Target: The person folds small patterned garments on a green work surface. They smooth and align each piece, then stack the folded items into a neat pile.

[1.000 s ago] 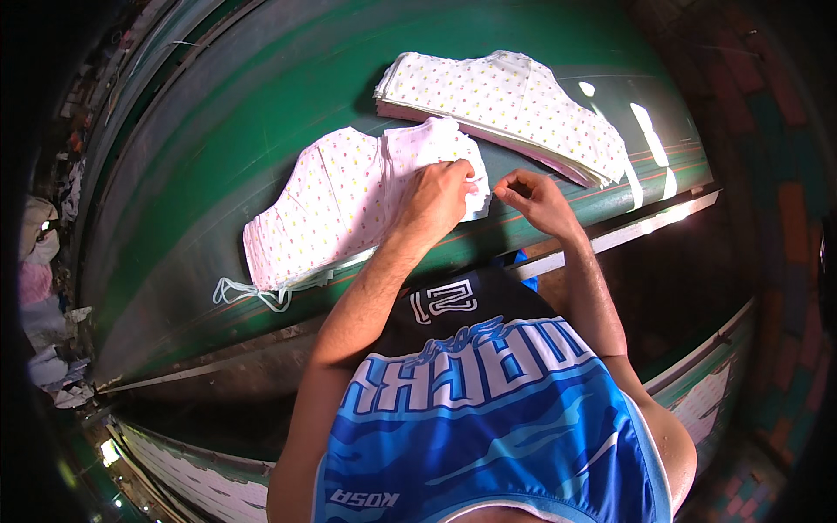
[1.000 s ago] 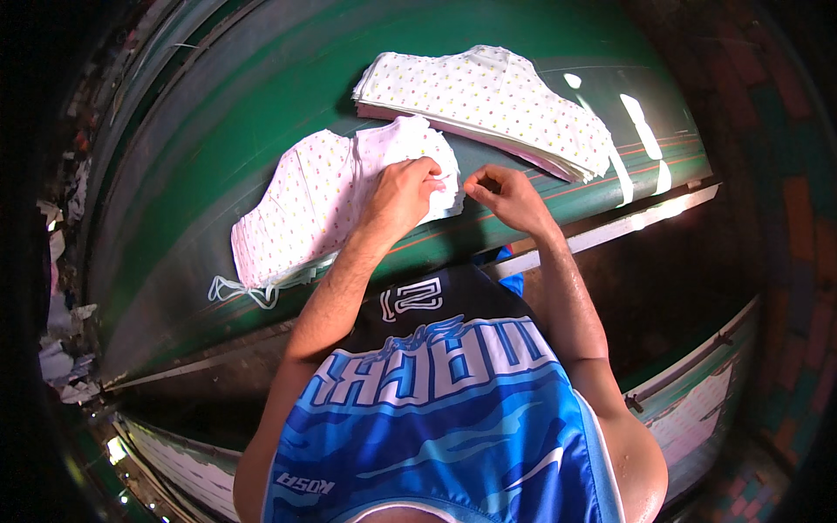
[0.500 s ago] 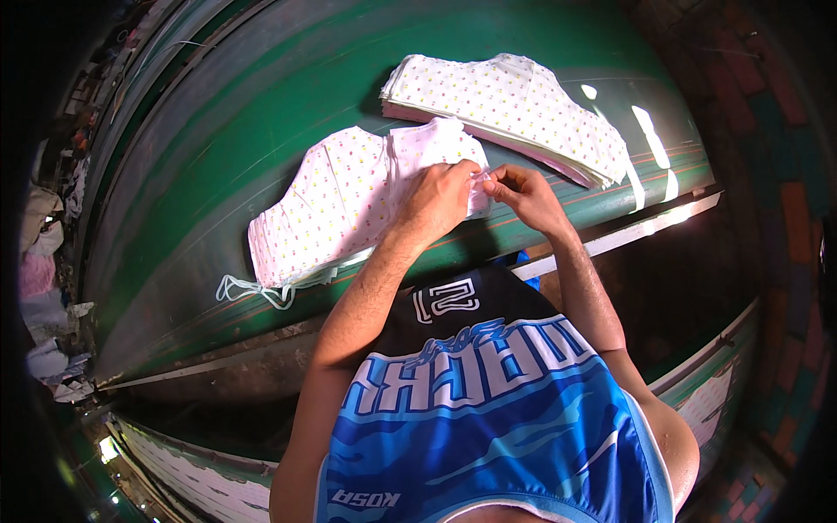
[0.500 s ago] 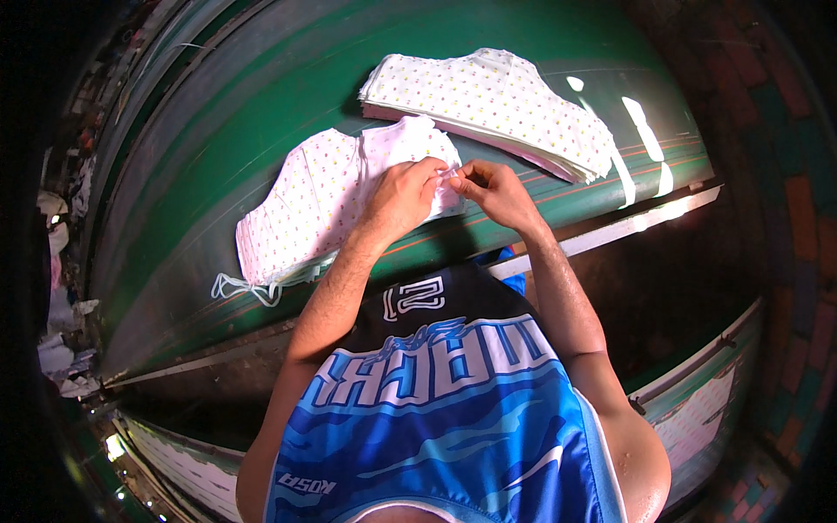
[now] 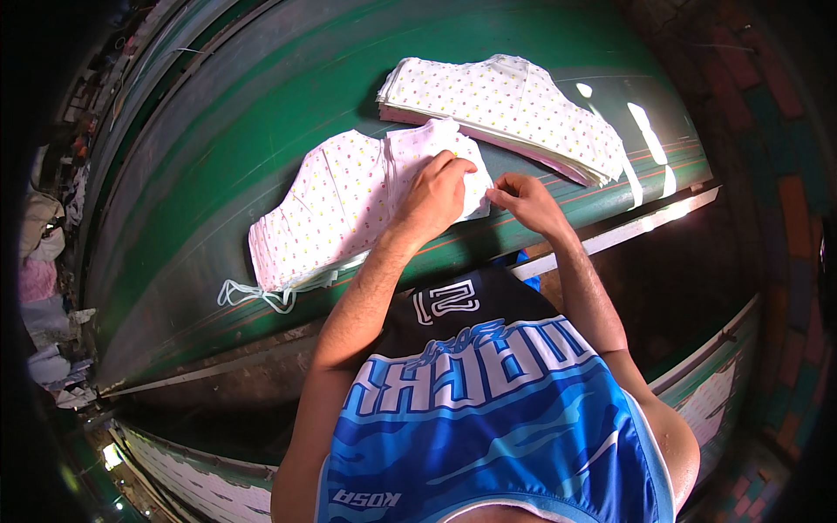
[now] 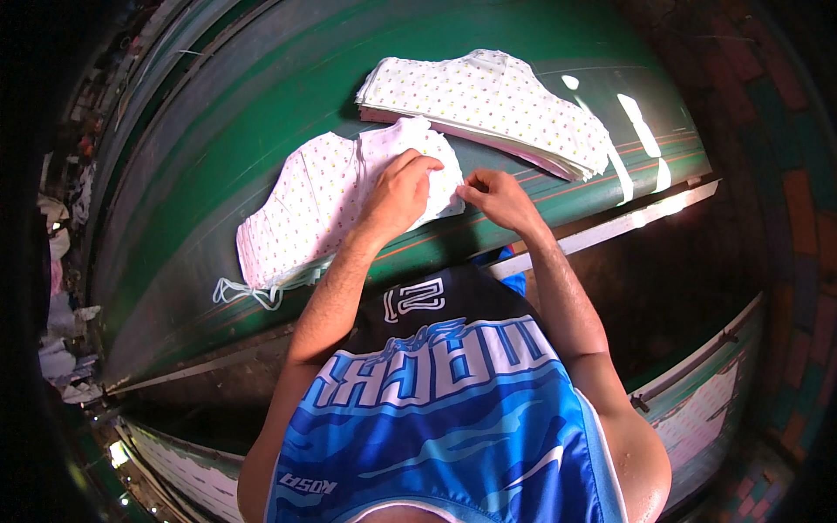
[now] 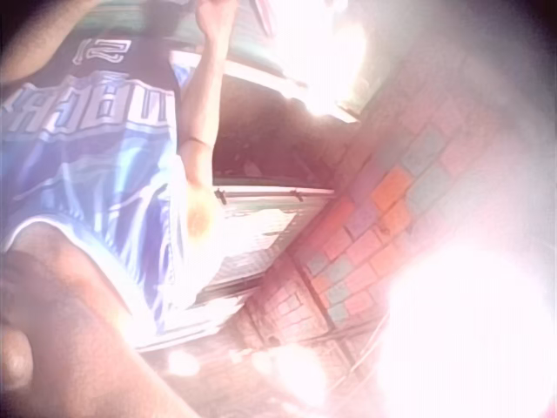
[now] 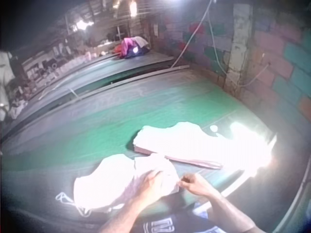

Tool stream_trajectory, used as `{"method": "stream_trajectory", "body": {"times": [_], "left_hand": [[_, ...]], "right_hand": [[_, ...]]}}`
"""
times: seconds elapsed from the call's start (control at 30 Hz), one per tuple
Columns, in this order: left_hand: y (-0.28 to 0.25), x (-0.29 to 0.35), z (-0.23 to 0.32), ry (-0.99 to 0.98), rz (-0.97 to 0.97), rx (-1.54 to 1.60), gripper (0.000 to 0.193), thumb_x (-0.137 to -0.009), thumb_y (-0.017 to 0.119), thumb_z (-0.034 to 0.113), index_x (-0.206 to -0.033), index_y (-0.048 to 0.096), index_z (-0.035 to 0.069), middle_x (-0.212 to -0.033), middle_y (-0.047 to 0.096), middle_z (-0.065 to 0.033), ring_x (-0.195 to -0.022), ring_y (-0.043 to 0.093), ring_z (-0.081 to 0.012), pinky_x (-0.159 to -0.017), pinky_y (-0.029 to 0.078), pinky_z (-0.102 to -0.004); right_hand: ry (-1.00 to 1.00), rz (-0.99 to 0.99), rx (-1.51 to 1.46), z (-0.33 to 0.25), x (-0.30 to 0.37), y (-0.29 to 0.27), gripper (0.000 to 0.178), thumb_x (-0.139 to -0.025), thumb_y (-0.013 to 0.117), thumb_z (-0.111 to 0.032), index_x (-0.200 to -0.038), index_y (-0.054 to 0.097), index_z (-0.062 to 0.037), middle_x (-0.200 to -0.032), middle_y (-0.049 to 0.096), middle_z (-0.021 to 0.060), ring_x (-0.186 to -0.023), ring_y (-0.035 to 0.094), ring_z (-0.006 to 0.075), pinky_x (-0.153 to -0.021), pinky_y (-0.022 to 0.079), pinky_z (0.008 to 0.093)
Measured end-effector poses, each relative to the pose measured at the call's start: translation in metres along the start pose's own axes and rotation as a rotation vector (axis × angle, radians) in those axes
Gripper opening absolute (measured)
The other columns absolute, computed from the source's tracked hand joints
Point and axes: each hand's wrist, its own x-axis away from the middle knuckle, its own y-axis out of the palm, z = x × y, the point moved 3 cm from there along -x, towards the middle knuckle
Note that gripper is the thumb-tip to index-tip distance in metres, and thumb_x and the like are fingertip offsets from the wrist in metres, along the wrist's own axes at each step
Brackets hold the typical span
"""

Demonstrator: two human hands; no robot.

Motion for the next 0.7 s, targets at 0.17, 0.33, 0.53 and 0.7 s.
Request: {"method": "stream_trajectory", "body": {"times": [0.17, 0.33, 0.53, 0.7], "left_hand": [[-0.008, -0.002, 0.008, -0.094, 0.004, 0.04, 0.017, -0.098, 0.072, 0.002, -0.114, 0.074, 0.0, -0.109, 0.071, -0.0114, -0.085, 0.072, -0.0242, -0.078, 0.06, -0.0385], [-0.014, -0.001, -0.003, -0.056, 0.096, 0.083, 0.023, -0.094, 0.081, 0.004, -0.116, 0.074, 0.001, -0.102, 0.072, -0.0098, -0.077, 0.07, -0.0177, -0.069, 0.059, -0.0321], [-0.033, -0.006, -0.004, -0.142, 0.129, 0.128, 0.024, -0.098, 0.08, 0.006, -0.12, 0.073, 0.002, -0.106, 0.08, -0.0136, -0.09, 0.08, -0.0194, -0.076, 0.064, -0.032], [-0.047, -0.009, -0.025, -0.228, 0.188, 0.153, 0.022, -0.1, 0.079, 0.007, -0.12, 0.073, 0.0, -0.103, 0.08, -0.0095, -0.088, 0.075, -0.0135, -0.078, 0.062, -0.029]], "right_hand": [[-0.222, 0.183, 0.068, -0.01, -0.012, -0.012, 0.035, -0.095, 0.082, -0.022, -0.122, 0.073, -0.0023, -0.1, 0.076, 0.0109, -0.077, 0.068, 0.019, -0.073, 0.057, 0.0381], [-0.691, 0.103, 0.233, -0.069, -0.024, -0.015, 0.038, -0.096, 0.08, -0.004, -0.132, 0.07, -0.0044, -0.138, 0.061, 0.0145, -0.125, 0.064, 0.0297, -0.102, 0.056, 0.0407], [-0.675, -0.008, 0.329, -0.065, -0.077, -0.02, 0.026, -0.095, 0.08, -0.004, -0.121, 0.076, -0.0019, -0.137, 0.064, 0.0156, -0.129, 0.064, 0.0331, -0.107, 0.056, 0.0415], [-0.696, -0.051, 0.22, -0.073, -0.091, -0.023, 0.026, -0.097, 0.082, -0.015, -0.118, 0.077, -0.0022, -0.129, 0.07, 0.0166, -0.12, 0.069, 0.0317, -0.104, 0.058, 0.0407]]}}
